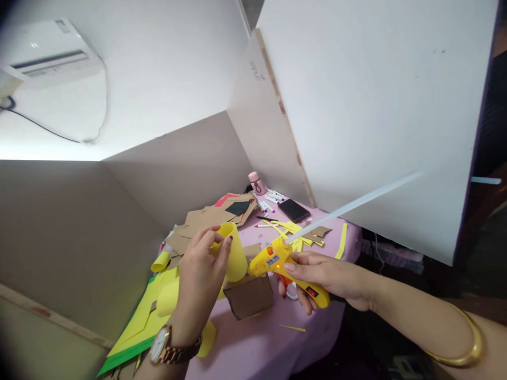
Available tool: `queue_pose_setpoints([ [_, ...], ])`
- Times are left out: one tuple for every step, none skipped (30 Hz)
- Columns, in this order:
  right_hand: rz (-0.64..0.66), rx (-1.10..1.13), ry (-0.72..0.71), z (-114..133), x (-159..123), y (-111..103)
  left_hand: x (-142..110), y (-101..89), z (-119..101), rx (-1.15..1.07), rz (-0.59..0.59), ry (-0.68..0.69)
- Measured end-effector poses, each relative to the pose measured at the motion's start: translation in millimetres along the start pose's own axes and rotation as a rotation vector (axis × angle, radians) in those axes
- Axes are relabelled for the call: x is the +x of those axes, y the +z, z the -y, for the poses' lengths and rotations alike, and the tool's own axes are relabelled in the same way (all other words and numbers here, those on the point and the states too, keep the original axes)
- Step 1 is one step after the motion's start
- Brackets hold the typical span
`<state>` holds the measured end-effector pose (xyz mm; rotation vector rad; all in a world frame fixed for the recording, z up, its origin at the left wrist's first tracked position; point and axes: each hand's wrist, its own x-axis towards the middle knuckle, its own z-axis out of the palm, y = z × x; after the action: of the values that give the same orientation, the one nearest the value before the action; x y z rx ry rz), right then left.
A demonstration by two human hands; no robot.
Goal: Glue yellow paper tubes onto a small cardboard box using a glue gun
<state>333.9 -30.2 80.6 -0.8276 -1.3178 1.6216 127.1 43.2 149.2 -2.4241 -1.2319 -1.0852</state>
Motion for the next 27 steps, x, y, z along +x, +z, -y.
queue_pose_setpoints([
  [0.001, 0.000, 0.001, 0, 0, 0, 0, 0.2, 0, 0.004, 0.001, 0.001],
  [0.004, 0.001, 0.003, -1, 0, 0, -1, 0.1, 0, 0.008, 0.006, -0.001],
  [0.003, 0.001, 0.001, -1, -1, 0, -1, -0.1, 0, 0.010, 0.015, -0.004],
  [0.001, 0.001, -0.003, -1, -2, -1, -1, -0.6, 0, 0.008, 0.022, -0.009],
  [-0.004, 0.002, -0.010, -1, -3, -1, -1, -1.2, 1, 0.003, 0.025, -0.019],
  [-0.013, 0.003, -0.016, 0, -5, -2, -2, -1.9, 2, -0.008, 0.025, -0.034],
  [-0.026, 0.005, -0.020, 0, -6, -4, -2, -2.7, 2, -0.023, 0.024, -0.049],
  [-0.049, 0.007, -0.024, 0, -8, -7, -3, -3.7, 4, -0.042, 0.018, -0.062],
  [-0.082, -0.002, -0.028, 0, -9, -11, -5, -4.7, 5, -0.062, 0.005, -0.074],
  [-0.126, -0.030, -0.035, -1, -10, -16, -7, -5.8, 8, -0.081, -0.013, -0.085],
  [-0.184, -0.082, -0.049, -2, -11, -22, -10, -6.8, 11, -0.100, -0.036, -0.098],
  [-0.248, -0.148, -0.066, -4, -11, -30, -14, -7.8, 14, -0.116, -0.063, -0.109],
  [-0.311, -0.219, -0.082, -6, -10, -37, -19, -8.6, 18, -0.124, -0.085, -0.116],
  [-0.367, -0.277, -0.092, -9, -8, -45, -24, -9.2, 23, -0.125, -0.098, -0.118],
  [-0.403, -0.302, -0.091, -12, -7, -52, -28, -9.7, 27, -0.118, -0.101, -0.111],
  [-0.429, -0.294, -0.091, -15, -5, -58, -32, -10.2, 32, -0.109, -0.094, -0.102],
  [-0.441, -0.262, -0.093, -17, -3, -62, -35, -10.8, 37, -0.099, -0.082, -0.094],
  [-0.441, -0.219, -0.096, -18, -2, -64, -36, -11.6, 41, -0.094, -0.060, -0.086],
  [-0.433, -0.176, -0.104, -19, -2, -65, -35, -12.9, 44, -0.099, -0.028, -0.083],
  [-0.417, -0.139, -0.113, -18, -2, -63, -33, -14.6, 47, -0.117, 0.012, -0.082],
  [-0.391, -0.113, -0.117, -16, -2, -61, -30, -16.7, 48, -0.145, 0.060, -0.076],
  [-0.354, -0.097, -0.116, -13, -4, -57, -25, -19.1, 48, -0.174, 0.112, -0.064],
  [-0.314, -0.085, -0.116, -10, -6, -52, -20, -21.5, 47, -0.197, 0.163, -0.042],
  [-0.275, -0.073, -0.118, -6, -8, -47, -14, -23.7, 46, -0.211, 0.209, -0.015],
  [-0.238, -0.062, -0.118, -2, -10, -41, -9, -25.5, 44, -0.213, 0.249, 0.015],
  [-0.202, -0.053, -0.111, 2, -12, -35, -4, -26.7, 42, -0.203, 0.283, 0.047],
  [-0.168, -0.048, -0.102, 5, -15, -29, 0, -27.2, 40, -0.191, 0.310, 0.076],
])
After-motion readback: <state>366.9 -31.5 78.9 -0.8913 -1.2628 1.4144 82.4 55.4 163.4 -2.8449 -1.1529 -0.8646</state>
